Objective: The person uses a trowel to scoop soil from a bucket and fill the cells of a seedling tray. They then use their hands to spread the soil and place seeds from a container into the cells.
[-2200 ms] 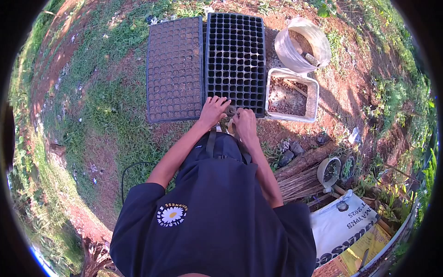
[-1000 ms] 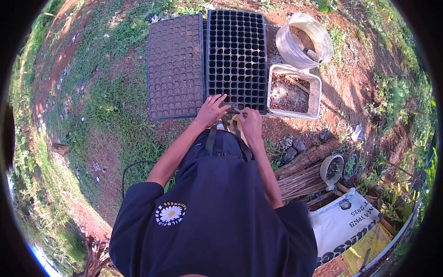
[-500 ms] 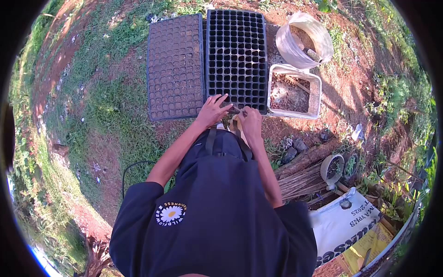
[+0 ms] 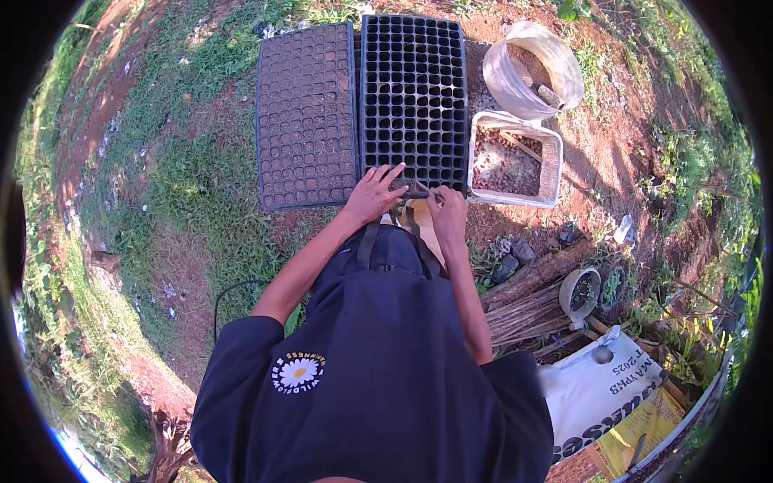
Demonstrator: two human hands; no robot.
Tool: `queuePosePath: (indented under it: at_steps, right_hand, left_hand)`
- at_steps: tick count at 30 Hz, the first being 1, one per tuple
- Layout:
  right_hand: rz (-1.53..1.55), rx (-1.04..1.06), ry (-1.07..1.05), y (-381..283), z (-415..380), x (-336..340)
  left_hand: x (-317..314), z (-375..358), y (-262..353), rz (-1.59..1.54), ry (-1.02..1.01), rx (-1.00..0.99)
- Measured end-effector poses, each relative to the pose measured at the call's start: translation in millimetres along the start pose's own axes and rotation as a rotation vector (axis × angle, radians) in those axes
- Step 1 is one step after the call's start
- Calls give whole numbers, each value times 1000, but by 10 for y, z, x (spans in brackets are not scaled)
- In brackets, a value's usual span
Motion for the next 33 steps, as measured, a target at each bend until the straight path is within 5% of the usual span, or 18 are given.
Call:
queuePosePath:
  at_steps: [18, 33]
  right_hand:
    - [25, -75, -93, 5, -68, -75]
    - [-167, 185, -127, -251, -66, -149]
  left_hand:
    - [22, -18, -40, 40, -5, 57]
    - [10, -51, -69, -41, 12, 102]
Point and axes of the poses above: each hand's wrist, its own z-axis towards the middle knuckle, its own x-axis out of the back of the hand, y = z × x, the point moved 10 cm from there along z, towards the middle knuckle, and after that the axes turned 7 degrees about y, right-handed, at the moved point
